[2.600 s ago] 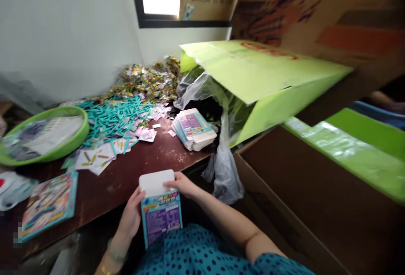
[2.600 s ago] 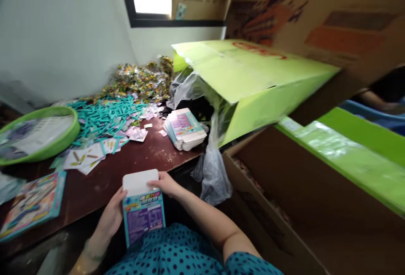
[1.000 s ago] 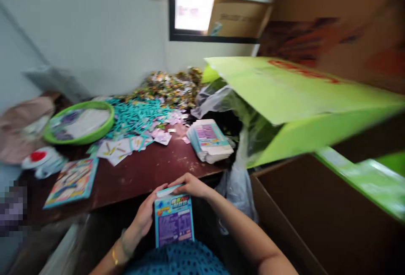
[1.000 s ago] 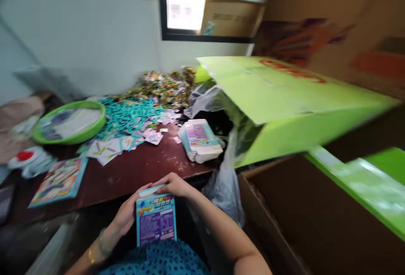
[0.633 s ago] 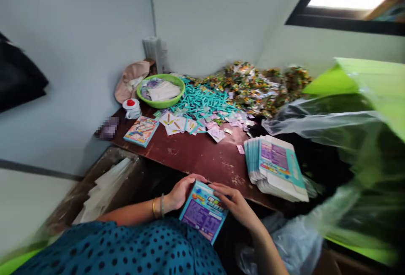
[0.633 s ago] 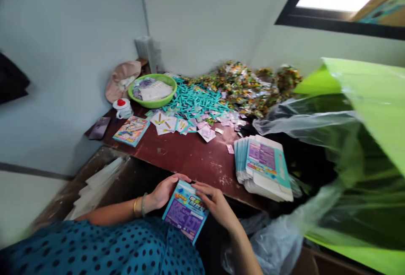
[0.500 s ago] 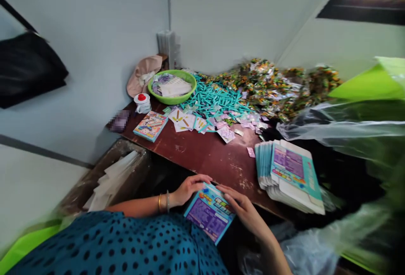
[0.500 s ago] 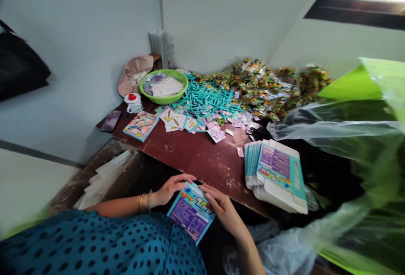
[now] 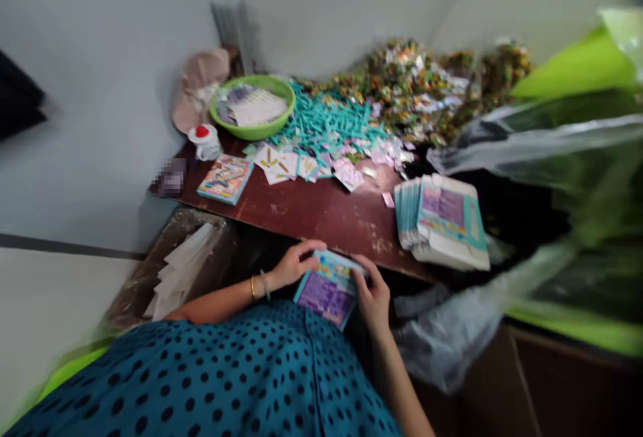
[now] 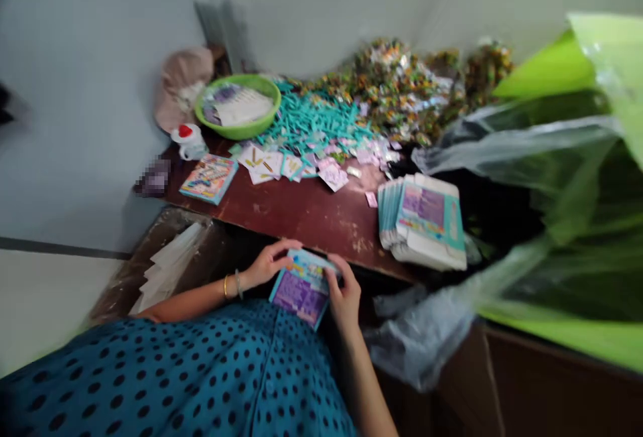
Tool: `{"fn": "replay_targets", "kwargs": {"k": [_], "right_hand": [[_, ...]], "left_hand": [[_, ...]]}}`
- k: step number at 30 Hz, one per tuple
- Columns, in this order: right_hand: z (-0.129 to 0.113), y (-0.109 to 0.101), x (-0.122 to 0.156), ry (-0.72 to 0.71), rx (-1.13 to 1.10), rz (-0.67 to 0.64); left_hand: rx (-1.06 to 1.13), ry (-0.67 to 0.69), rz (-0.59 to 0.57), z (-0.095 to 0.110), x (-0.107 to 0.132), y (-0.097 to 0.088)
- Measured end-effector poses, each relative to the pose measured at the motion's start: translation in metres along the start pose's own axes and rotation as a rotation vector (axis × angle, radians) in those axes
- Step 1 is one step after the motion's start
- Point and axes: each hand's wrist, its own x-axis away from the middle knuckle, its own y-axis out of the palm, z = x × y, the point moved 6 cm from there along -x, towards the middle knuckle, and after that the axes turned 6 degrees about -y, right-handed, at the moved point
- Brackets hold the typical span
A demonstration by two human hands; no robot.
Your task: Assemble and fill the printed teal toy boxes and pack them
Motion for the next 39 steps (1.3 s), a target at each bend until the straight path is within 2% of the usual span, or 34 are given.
{"fn": "replay_targets", "kwargs": {"k": [7, 13, 16, 18, 20, 22, 23, 25, 29, 31, 32, 33, 35, 37, 39], "right_hand": [[-0.004, -0.007, 0.000, -0.049, -0.034, 0.042], [-0.004, 0.000, 0.015, -0.026, -0.116, 0.086], [0.000, -0.010, 0.014, -0.006, -0.137, 0.134], [0.002, -0.025, 0.007, 0.000, -0.140, 0.217], [0.003, -0.040, -0.002, -0.002, -0.141, 0.328], [-0.002, -0.047, -0.016, -0.034, -0.153, 0.385], [-0.007, -0.046, -0.023, -0.059, -0.159, 0.375], [-0.018, -0.036, -0.037, -0.112, -0.179, 0.302], [-0.026, -0.008, -0.049, -0.151, -0.153, 0.156], [-0.018, 0.004, -0.045, -0.143, -0.086, 0.109], [-0.011, 0.010, -0.041, -0.134, -0.061, 0.084], [-0.003, 0.016, -0.036, -0.122, -0.049, 0.054], [0.014, 0.025, -0.023, -0.088, -0.046, -0.016], [0.029, 0.031, -0.012, -0.055, -0.044, -0.074], [0.039, 0.032, -0.004, -0.036, -0.027, -0.108]], "left_hand": [[0.008, 0.004, -0.044, -0.003, -0.003, 0.001], [-0.009, -0.016, -0.061, -0.002, 0.004, 0.001], [0.036, -0.055, -0.043, -0.011, 0.015, 0.008], [0.107, -0.140, -0.101, -0.027, 0.027, 0.018], [0.146, -0.262, -0.233, -0.045, 0.041, 0.031], [0.126, -0.339, -0.301, -0.052, 0.049, 0.033], [0.096, -0.333, -0.265, -0.048, 0.049, 0.025], [-0.008, -0.209, -0.059, -0.022, 0.041, -0.010], [-0.460, 0.226, 0.556, 0.065, 0.031, -0.123], [-0.785, 0.319, 0.775, 0.090, 0.029, -0.174], [-0.914, 0.320, 0.835, 0.092, 0.025, -0.196], [-1.014, 0.294, 0.852, 0.087, 0.020, -0.215], [-1.134, 0.188, 0.757, 0.063, 0.005, -0.243], [-1.174, 0.085, 0.607, 0.032, -0.008, -0.257], [-1.177, 0.041, 0.524, 0.009, -0.014, -0.264]]}}
